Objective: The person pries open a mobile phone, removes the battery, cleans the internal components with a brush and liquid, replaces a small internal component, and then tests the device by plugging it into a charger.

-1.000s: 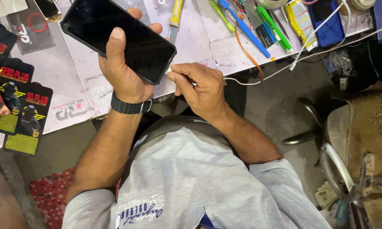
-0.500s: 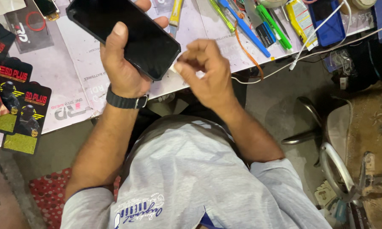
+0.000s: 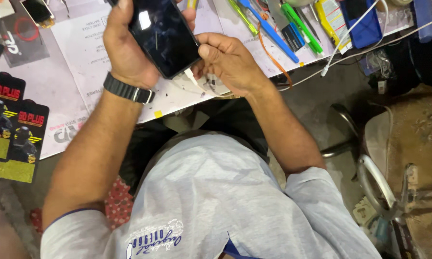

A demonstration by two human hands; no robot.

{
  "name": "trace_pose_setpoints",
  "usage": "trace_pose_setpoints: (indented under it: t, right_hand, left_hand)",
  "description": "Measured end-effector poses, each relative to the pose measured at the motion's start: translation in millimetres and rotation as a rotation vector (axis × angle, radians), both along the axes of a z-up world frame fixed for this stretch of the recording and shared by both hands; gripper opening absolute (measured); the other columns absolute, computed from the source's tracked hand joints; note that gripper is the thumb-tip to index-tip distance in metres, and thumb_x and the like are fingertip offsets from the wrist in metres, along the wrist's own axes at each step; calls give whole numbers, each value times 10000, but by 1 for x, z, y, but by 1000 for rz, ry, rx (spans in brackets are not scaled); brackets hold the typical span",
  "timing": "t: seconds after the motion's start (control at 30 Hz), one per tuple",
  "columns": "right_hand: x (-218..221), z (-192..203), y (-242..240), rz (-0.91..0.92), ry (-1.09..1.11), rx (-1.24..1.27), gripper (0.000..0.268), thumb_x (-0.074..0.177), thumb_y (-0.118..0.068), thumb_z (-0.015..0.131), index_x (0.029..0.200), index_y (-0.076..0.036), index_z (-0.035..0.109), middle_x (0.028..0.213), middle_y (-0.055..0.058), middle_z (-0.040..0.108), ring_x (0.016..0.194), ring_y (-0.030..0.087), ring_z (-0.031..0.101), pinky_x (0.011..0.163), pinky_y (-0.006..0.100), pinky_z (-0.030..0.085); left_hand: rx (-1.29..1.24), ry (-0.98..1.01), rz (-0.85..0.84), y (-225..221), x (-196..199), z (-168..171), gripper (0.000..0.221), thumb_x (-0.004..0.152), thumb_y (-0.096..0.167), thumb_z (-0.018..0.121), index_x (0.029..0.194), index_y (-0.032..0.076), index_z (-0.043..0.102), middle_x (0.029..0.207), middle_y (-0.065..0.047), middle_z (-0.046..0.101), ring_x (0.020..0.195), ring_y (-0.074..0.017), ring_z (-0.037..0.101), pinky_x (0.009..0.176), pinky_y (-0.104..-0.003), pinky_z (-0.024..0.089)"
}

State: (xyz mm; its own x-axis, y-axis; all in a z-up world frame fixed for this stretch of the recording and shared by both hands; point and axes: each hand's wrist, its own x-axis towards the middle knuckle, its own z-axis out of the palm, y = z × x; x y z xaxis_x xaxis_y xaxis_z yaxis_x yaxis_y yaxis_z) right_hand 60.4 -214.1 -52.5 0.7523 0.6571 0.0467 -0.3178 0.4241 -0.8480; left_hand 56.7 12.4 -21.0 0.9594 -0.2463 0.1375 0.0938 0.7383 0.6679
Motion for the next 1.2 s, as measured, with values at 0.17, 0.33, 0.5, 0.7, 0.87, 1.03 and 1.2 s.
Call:
trace_pose_setpoints:
  t: [0.17,0.33,0.5,0.7,0.87,1.03,1.2]
  right_hand:
    - [4,2,-2,19,-12,38,397,1094,-217,649,1376,57,593,1152,116,715,995,174,697,933,349,592]
    - [7,1,-1,6,-1,27,385,1099,-223,652,1353,61,604,1186,125,718,1072,199,703,1008,396,591]
    - [9,-3,0,-14,18,-10,386,1075,-225,650,1352,39,602,1237,114,711,1111,207,708,1035,416,591]
    - [4,-5,1,-50,24,-1,357,1100,-186,641,1356,60,601,1242,113,703,1145,205,690,1045,428,577]
    - [4,-3,3,-55,21,25,334,1101,-173,640,1340,58,611,1243,107,700,1149,203,690,1056,435,575]
    - [3,-1,6,-62,34,22,350,1086,-177,646,1334,67,608,1252,123,703,1156,211,691,1056,448,577]
    - [3,-1,5,-45,17,25,329,1103,-177,636,1317,72,616,1253,130,707,1177,220,694,1083,453,573]
  left_hand:
    - [50,15,-86,10,15,-1,681,993,578,610,1347,-5,605,1215,-212,683,1174,-358,715,1028,-499,605]
    - [84,29,-103,14,22,0,776,957,610,597,1432,-2,556,1312,-211,654,1193,-363,690,1085,-501,587]
    - [80,-17,-120,17,25,-8,850,969,691,511,1417,-30,542,1302,-217,612,1170,-341,676,1026,-470,560]
    - [3,-35,-142,15,27,-8,860,981,729,447,1403,-18,512,1284,-233,616,1113,-344,680,1008,-472,603]
    - [-42,13,-153,15,27,-5,915,969,764,486,1447,-15,506,1299,-249,617,1149,-369,695,1012,-497,599]
    - [-39,23,-147,13,25,1,942,954,773,502,1476,-11,482,1363,-278,620,1182,-390,681,1042,-518,590]
    - [-45,31,-157,13,24,-1,966,947,778,505,1497,-15,460,1386,-289,603,1200,-394,670,1042,-521,582]
